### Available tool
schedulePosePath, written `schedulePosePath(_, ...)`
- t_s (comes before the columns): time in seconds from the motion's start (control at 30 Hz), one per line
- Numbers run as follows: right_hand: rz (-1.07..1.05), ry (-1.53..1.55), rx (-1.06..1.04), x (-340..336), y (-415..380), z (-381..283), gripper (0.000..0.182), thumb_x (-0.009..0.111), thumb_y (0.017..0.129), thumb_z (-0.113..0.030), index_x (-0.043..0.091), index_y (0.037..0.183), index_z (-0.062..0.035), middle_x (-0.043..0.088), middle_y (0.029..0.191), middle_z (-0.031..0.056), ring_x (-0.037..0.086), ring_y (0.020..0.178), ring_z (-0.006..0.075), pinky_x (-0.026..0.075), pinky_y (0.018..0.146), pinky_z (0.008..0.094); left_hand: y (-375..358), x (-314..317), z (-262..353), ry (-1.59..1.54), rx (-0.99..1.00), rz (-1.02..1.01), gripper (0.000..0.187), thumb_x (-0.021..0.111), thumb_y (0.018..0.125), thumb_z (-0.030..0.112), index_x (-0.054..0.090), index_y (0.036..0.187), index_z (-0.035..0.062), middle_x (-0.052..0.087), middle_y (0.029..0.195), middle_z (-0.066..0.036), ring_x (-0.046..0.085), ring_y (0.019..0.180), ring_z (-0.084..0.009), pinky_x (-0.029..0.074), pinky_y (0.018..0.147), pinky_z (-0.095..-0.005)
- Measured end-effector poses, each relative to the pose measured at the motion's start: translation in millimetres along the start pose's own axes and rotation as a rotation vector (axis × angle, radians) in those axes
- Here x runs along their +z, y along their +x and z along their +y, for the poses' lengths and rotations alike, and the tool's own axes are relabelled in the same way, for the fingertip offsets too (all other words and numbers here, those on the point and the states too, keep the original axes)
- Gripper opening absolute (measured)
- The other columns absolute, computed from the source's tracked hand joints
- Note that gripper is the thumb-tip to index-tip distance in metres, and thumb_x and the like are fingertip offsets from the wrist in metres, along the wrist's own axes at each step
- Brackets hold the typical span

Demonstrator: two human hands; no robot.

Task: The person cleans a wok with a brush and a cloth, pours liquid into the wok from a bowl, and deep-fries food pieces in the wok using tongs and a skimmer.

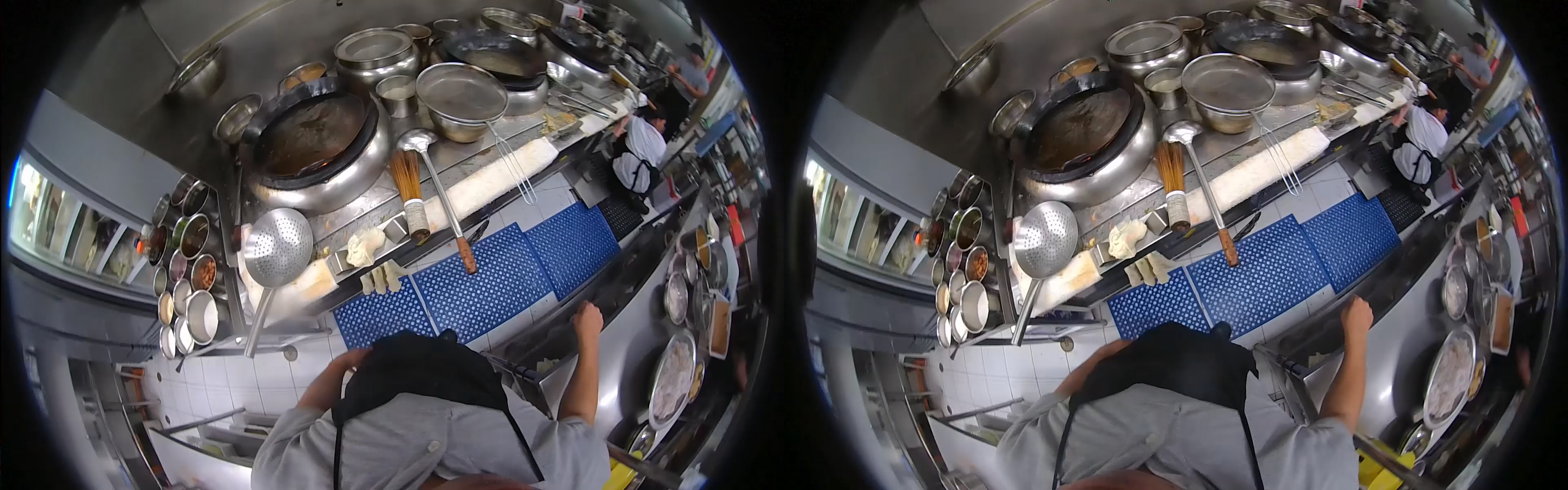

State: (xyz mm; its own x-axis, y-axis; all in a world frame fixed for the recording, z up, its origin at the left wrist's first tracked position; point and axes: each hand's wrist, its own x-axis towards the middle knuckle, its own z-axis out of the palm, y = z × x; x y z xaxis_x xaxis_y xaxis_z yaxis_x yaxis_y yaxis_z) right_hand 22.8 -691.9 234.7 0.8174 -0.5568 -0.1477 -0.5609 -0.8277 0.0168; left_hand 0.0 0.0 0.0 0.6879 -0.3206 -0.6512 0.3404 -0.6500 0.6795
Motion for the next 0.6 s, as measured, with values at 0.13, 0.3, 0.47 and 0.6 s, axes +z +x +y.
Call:
schedulePosePath(0.13,0.152,0.048,-0.070,-23,14,37,0.014,0.054,0.091,-0.014,0.065,0.098,-0.0087,0.069,0.088,0.0200,0.066,0.083,0.0420,0.052,0.072,0.0518,50,-6,144,-0.083,-0.420,-0.115,0.076,0.045,0.094,0.063,0.049,0.138,0.0013,0.057,0.133,-0.018,0.058,0.115,-0.0373,0.053,0.087,-0.0513)
schedulePosePath(0.3,0.263,0.276,-0.121,-3,-11,31,0.016,0.053,0.089,-0.007,0.063,0.100,-0.0086,0.069,0.094,0.0197,0.065,0.087,0.0401,0.051,0.075,0.0494,67,-16,190,0.012,-0.064,-0.225,0.066,0.049,0.094,0.059,0.060,0.129,0.0037,0.062,0.126,-0.016,0.064,0.106,-0.0278,0.053,0.085,-0.0359)
schedulePosePath(0.47,0.420,0.444,-0.085,11,-25,15,0.017,0.055,0.085,-0.007,0.064,0.100,-0.0089,0.069,0.095,0.0179,0.065,0.086,0.0394,0.051,0.074,0.0483,117,0,232,0.087,0.183,-0.492,0.055,0.057,0.095,0.051,0.063,0.127,0.0063,0.067,0.116,-0.012,0.061,0.106,-0.0191,0.046,0.095,-0.0320)
schedulePosePath(0.6,0.473,0.499,-0.038,12,-14,6,0.016,0.056,0.084,-0.009,0.064,0.099,-0.0093,0.068,0.091,0.0174,0.066,0.082,0.0384,0.052,0.072,0.0482,146,2,259,0.190,0.258,-0.446,0.050,0.061,0.093,0.045,0.065,0.121,0.0040,0.068,0.110,-0.008,0.060,0.104,-0.0168,0.046,0.093,-0.0310)
